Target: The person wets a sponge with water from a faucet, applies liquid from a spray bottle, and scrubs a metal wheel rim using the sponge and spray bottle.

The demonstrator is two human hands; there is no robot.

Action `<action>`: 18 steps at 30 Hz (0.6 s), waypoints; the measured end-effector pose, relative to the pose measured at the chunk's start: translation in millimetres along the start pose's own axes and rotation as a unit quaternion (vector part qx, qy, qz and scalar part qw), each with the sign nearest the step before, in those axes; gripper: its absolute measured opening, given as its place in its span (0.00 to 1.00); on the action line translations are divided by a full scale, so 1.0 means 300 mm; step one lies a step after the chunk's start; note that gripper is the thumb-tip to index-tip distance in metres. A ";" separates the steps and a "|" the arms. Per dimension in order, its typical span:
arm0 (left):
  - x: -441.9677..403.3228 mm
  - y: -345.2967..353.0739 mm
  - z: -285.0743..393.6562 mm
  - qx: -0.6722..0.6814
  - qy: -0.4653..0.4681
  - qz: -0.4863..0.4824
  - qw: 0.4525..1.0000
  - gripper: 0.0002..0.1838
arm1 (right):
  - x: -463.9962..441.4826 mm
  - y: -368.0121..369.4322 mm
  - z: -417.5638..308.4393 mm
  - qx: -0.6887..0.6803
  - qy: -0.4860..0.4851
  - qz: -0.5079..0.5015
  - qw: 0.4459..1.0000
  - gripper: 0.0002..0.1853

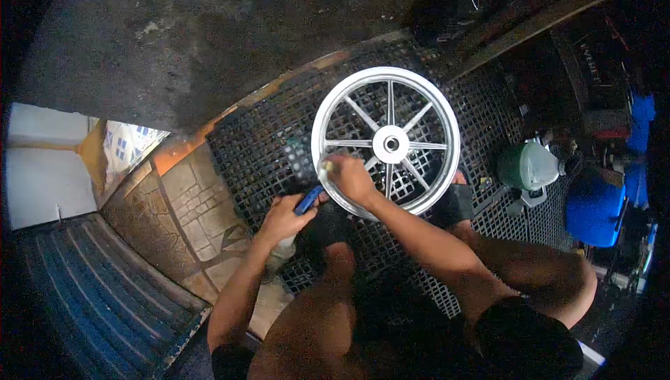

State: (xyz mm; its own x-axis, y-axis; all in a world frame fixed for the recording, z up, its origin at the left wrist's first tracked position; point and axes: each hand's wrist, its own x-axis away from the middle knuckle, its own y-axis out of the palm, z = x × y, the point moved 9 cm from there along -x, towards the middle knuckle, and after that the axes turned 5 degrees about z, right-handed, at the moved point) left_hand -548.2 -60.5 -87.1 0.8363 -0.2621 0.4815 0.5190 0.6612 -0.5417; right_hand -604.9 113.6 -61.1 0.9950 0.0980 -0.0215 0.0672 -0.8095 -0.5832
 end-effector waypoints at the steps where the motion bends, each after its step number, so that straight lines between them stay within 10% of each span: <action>1: 0.005 0.022 -0.001 -0.013 0.002 -0.029 1.000 0.22 | 0.024 0.013 0.001 0.014 -0.013 -0.015 1.000 0.18; 7: 0.062 0.021 0.175 -0.051 0.050 -0.129 0.989 0.22 | 0.329 -0.038 0.172 0.218 0.036 -0.287 0.932 0.23; 10: 0.060 0.060 0.182 -0.092 0.089 -0.134 0.983 0.21 | 0.338 -0.117 0.189 0.252 0.083 -0.319 0.910 0.23; 14: 0.057 0.094 0.224 -0.105 0.134 -0.186 0.968 0.20 | 0.313 -0.085 0.077 0.083 -0.058 -0.067 0.993 0.12; 17: 0.064 0.131 0.219 -0.129 0.164 -0.177 0.962 0.20 | 0.358 -0.163 0.042 0.083 -0.058 -0.145 0.984 0.14; 18: 0.064 0.147 0.223 -0.138 0.168 -0.173 0.961 0.20 | 0.406 -0.172 0.178 0.099 0.092 -0.235 0.962 0.17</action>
State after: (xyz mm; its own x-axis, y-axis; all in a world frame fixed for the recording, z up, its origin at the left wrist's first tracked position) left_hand -520.9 10.7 -55.7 0.5906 -0.6757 0.4412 0.7646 0.2937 -0.5738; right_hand -491.0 198.3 -76.8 0.8556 0.3072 0.4166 0.5159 -0.5723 -0.6375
